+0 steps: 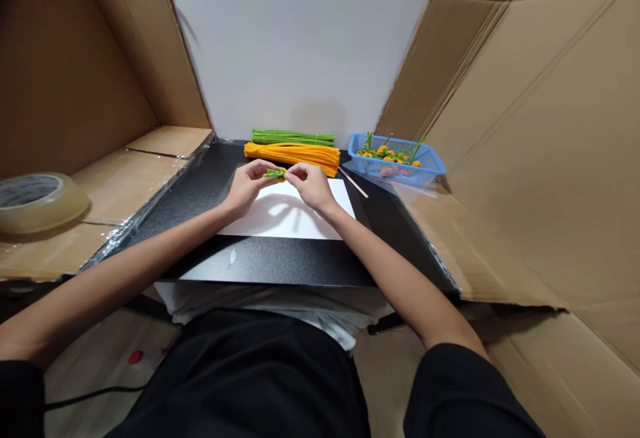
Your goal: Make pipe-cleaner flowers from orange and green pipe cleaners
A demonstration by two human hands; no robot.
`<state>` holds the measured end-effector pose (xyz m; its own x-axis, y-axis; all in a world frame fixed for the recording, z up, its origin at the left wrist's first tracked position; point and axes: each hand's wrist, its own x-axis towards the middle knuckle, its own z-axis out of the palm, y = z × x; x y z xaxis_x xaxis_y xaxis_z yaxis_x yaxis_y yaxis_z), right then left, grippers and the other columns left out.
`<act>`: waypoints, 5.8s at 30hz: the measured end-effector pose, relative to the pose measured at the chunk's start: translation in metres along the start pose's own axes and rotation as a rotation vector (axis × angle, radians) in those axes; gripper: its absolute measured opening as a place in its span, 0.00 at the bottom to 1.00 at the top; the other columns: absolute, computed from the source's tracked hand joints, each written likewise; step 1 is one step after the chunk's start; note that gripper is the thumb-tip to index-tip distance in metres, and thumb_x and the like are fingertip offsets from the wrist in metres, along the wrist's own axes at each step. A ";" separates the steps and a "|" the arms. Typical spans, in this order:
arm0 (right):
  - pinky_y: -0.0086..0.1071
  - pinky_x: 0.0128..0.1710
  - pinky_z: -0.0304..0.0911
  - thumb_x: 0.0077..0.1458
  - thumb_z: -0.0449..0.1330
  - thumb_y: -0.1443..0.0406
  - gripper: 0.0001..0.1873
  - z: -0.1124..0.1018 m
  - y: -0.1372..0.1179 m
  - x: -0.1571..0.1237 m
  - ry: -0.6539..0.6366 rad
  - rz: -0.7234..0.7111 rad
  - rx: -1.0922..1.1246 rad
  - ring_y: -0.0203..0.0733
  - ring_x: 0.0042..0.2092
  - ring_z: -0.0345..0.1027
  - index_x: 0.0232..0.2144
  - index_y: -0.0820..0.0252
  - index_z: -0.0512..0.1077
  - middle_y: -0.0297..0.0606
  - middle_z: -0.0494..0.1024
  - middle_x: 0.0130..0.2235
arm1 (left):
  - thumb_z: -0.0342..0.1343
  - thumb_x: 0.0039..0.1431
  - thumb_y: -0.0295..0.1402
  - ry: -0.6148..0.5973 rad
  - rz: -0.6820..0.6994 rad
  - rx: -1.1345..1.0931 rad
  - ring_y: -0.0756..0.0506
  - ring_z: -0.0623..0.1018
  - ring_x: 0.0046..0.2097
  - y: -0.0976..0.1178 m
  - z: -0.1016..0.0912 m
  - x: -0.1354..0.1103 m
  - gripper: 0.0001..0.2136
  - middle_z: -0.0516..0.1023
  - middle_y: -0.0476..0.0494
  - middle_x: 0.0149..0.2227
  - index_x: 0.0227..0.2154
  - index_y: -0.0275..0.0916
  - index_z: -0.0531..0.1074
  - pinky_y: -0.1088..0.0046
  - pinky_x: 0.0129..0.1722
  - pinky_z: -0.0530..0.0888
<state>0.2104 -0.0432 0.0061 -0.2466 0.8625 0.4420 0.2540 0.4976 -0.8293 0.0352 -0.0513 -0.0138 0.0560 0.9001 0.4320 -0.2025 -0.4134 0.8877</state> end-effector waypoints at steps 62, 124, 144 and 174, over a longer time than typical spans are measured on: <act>0.38 0.45 0.70 0.50 0.72 0.52 0.17 -0.024 -0.020 -0.005 -0.251 -0.105 0.015 0.43 0.39 0.71 0.30 0.55 0.71 0.35 0.75 0.34 | 0.76 0.37 0.41 0.019 -0.140 0.110 0.46 0.81 0.32 0.008 0.012 -0.010 0.18 0.82 0.42 0.28 0.26 0.33 0.79 0.68 0.38 0.77; 0.39 0.43 0.64 0.61 0.58 0.67 0.04 0.006 -0.007 -0.009 0.066 -0.298 -0.384 0.44 0.38 0.67 0.31 0.57 0.69 0.39 0.74 0.36 | 0.68 0.46 0.36 0.125 0.046 0.260 0.49 0.76 0.32 0.013 0.010 -0.012 0.10 0.77 0.47 0.28 0.25 0.36 0.75 0.73 0.36 0.73; 0.36 0.41 0.62 0.57 0.61 0.70 0.06 -0.010 -0.016 -0.006 -0.179 -0.440 -0.479 0.44 0.40 0.66 0.38 0.57 0.74 0.39 0.73 0.38 | 0.64 0.49 0.34 -0.077 0.090 0.487 0.46 0.78 0.33 0.016 0.000 -0.008 0.06 0.80 0.43 0.30 0.27 0.36 0.78 0.72 0.36 0.74; 0.37 0.39 0.71 0.57 0.65 0.51 0.16 -0.030 -0.010 0.002 -0.325 -0.292 -0.093 0.41 0.35 0.74 0.34 0.57 0.73 0.37 0.78 0.34 | 0.70 0.41 0.35 -0.159 -0.335 -0.041 0.49 0.78 0.31 0.015 0.003 -0.001 0.11 0.77 0.44 0.27 0.21 0.34 0.76 0.67 0.40 0.79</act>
<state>0.2358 -0.0438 0.0261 -0.5977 0.6181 0.5106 0.2091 0.7350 -0.6450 0.0355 -0.0586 0.0001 0.2769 0.9506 0.1404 -0.1863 -0.0902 0.9783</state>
